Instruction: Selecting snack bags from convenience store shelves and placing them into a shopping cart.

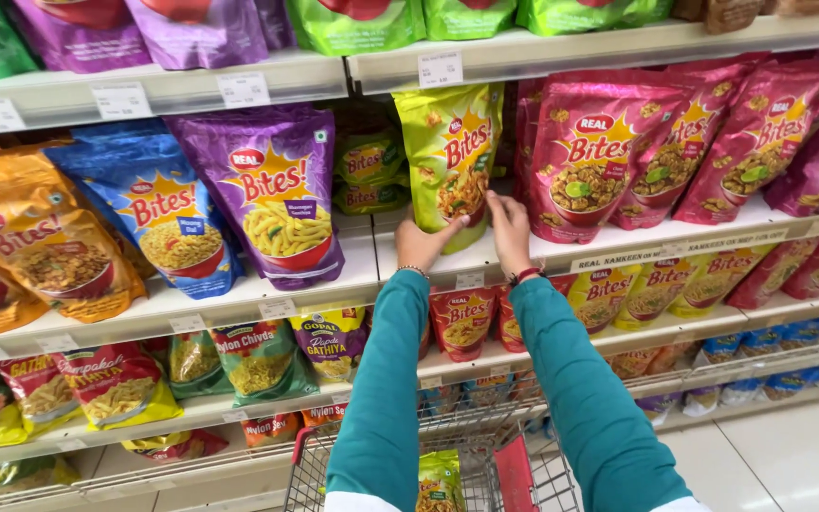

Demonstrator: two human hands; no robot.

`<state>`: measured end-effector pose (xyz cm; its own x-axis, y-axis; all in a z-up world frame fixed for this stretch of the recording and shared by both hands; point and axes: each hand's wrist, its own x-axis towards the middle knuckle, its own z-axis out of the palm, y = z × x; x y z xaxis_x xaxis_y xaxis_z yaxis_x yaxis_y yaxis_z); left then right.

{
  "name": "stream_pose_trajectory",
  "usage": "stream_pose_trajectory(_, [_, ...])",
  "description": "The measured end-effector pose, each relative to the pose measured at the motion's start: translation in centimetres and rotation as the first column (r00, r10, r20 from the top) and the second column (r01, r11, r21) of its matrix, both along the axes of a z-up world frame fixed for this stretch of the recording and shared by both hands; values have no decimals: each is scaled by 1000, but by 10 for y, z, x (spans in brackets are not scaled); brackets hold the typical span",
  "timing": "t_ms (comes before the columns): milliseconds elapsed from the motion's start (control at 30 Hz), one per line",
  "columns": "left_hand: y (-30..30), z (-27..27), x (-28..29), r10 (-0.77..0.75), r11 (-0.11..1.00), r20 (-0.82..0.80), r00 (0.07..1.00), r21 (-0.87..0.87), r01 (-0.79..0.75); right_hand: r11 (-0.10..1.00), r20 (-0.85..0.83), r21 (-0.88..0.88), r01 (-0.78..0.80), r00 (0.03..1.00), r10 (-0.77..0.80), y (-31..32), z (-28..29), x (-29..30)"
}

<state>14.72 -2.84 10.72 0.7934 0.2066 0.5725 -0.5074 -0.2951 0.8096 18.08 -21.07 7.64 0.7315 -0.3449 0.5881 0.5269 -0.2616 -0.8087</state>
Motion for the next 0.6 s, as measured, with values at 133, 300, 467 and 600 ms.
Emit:
stream_pose_trajectory(133, [2, 12, -27, -127, 991, -31, 991, -56, 125, 947, -11, 286, -150, 987, 160, -5, -5, 6])
stream_pose_trajectory(300, [-8, 1, -62, -270, 911, 75, 960, -302, 280, 846, -11, 473, -247, 958, 286, 1, 16, -44])
stream_pose_trajectory(467, [-5, -43, -86, -306, 838, 164, 938, -420, 348, 883, 7, 361, -301, 947, 320, 10, 26, -122])
stream_pose_trajectory(600, [4, -134, -84, -209, 890, 121, 970, -387, 240, 939, -11, 63, -339, 940, 340, -2, -30, -141])
